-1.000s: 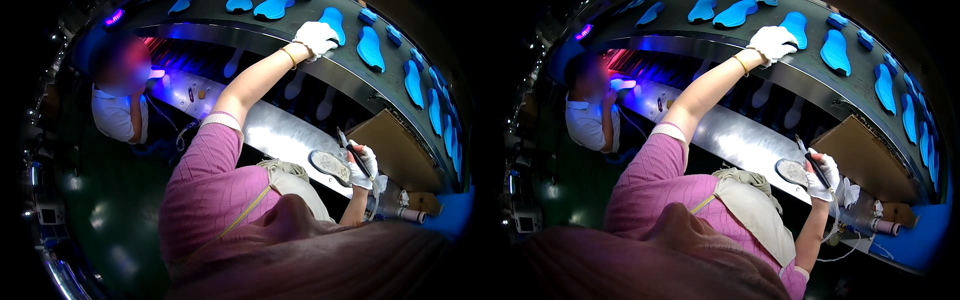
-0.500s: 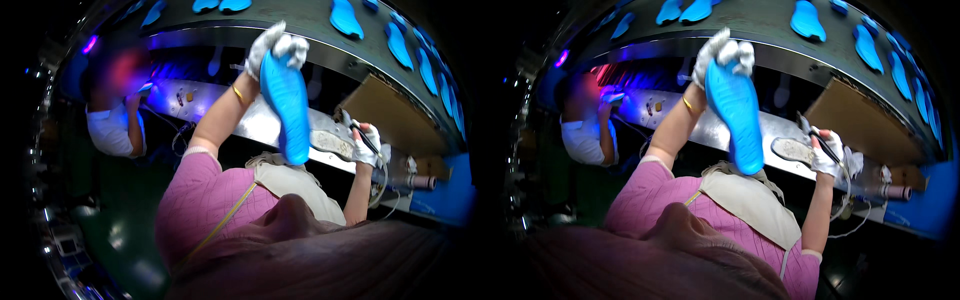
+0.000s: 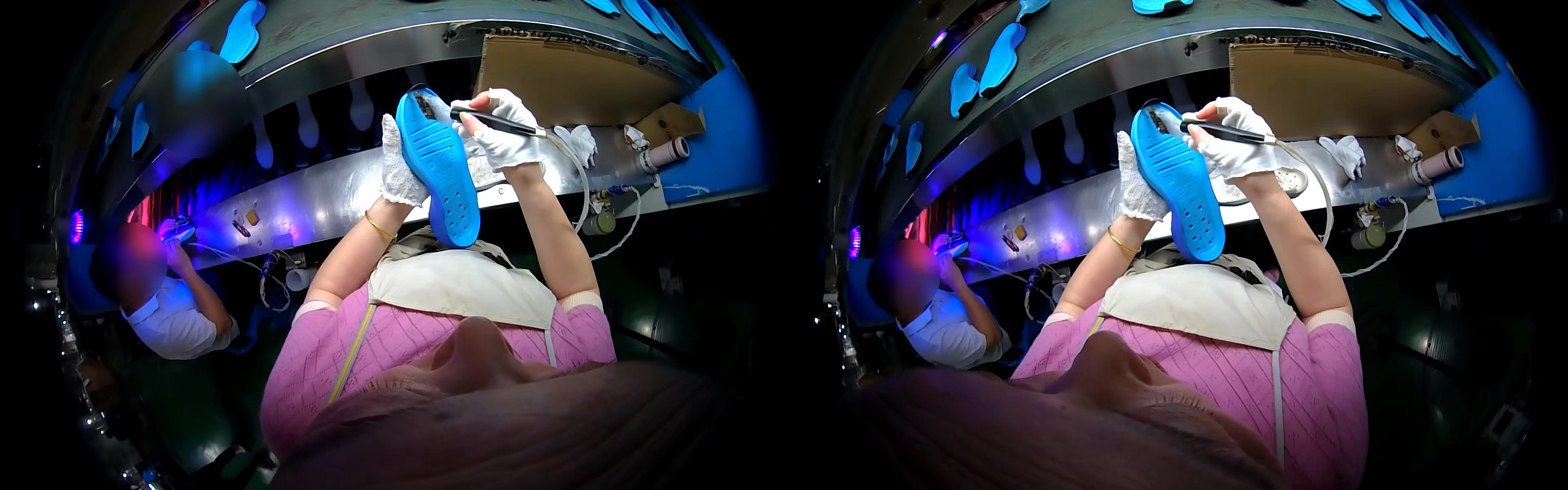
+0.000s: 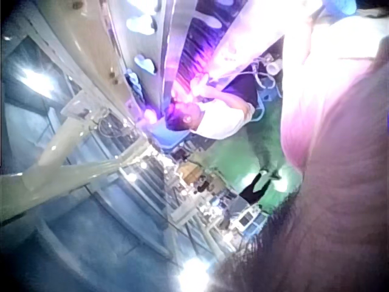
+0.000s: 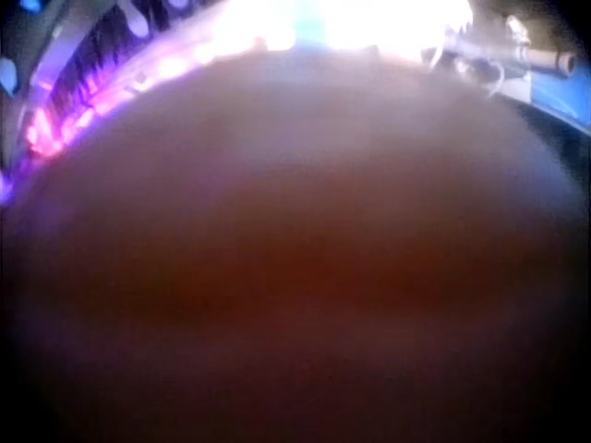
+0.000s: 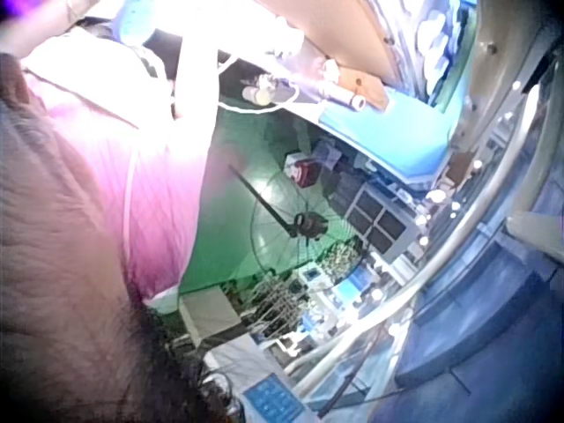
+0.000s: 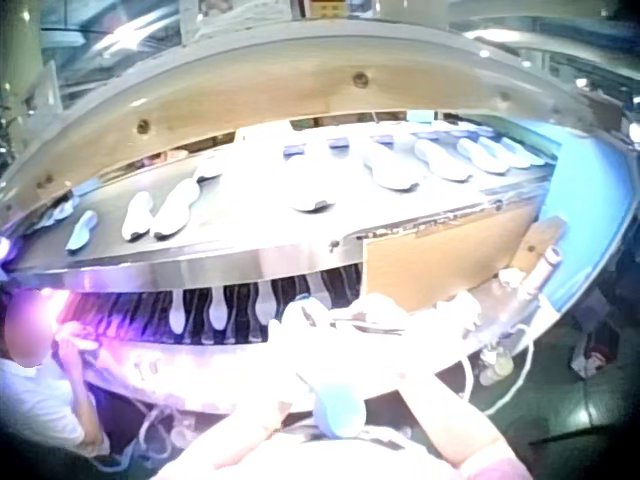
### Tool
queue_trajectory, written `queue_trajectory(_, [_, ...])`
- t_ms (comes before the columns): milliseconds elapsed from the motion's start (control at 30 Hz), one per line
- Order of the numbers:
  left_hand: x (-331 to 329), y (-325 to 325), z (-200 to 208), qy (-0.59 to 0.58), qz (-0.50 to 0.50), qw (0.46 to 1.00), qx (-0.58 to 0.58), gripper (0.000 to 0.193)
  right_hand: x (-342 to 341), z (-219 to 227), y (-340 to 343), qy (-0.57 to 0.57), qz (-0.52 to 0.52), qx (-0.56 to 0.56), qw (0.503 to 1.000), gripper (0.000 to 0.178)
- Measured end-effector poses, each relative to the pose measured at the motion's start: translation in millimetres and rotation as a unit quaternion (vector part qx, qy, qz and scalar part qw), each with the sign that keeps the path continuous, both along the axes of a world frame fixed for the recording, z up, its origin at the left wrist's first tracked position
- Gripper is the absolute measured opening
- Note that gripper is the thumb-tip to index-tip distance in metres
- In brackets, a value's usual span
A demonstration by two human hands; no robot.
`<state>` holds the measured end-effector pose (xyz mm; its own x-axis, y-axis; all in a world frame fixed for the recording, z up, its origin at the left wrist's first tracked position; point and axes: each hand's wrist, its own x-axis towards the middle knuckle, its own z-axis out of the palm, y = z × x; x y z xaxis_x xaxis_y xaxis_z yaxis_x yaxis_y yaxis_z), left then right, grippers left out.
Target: The person applies adhesive to shoe insoles using a brush applicator, retrieving them from and returning them to a conveyor belt, and handles assembled shoes on lasts.
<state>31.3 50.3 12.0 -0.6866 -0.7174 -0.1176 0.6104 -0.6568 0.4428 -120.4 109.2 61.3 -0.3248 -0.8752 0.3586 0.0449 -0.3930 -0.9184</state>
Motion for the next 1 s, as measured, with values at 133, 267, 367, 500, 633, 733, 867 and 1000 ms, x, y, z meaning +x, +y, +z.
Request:
queue_trajectory(133, [-11.4, -0.4, -8.4, -0.027, 0.017, 0.999, -0.038, 0.082, 10.4, -12.2, -5.8, 0.089, -0.075, -0.020, 0.993, 0.017])
queue_trajectory(267, [-2.5, 2.0, 1.7, -0.072, 0.031, 0.995, -0.061, 0.092, 18.5, -0.2, 16.7, -0.020, 0.061, 0.005, 0.998, 0.019])
queue_trajectory(367, [2.9, -1.1, 7.9, -0.097, 0.005, 0.995, -0.031, 0.097, 14.4, -12.5, 13.8, 0.212, -0.066, -0.090, 0.971, 0.022])
queue_trajectory(500, [6.9, -2.1, 7.2, -0.103, -0.008, 0.992, -0.066, 0.099, 25.6, -22.9, 34.5, 0.067, 0.081, 0.008, 0.994, 0.023])
queue_trajectory(633, [9.7, 0.1, 6.2, -0.109, -0.015, 0.993, -0.036, 0.096, 20.5, -30.3, 42.3, 0.227, 0.003, -0.102, 0.968, 0.022])
queue_trajectory(733, [12.9, -3.8, -1.0, -0.119, -0.047, 0.991, -0.029, 0.094, 14.9, -35.6, 56.8, 0.152, 0.067, -0.029, 0.986, 0.017])
queue_trajectory(867, [29.3, 28.9, -7.9, -0.143, -0.124, 0.975, -0.120, 0.091, 2.3, -50.7, 69.5, 0.022, 0.078, 0.065, 0.995, 0.014])
queue_trajectory(1000, [33.4, 27.1, -35.9, -0.229, -0.081, 0.966, -0.084, 0.091, 14.0, -54.6, 72.6, 0.002, 0.137, 0.059, 0.989, 0.011])
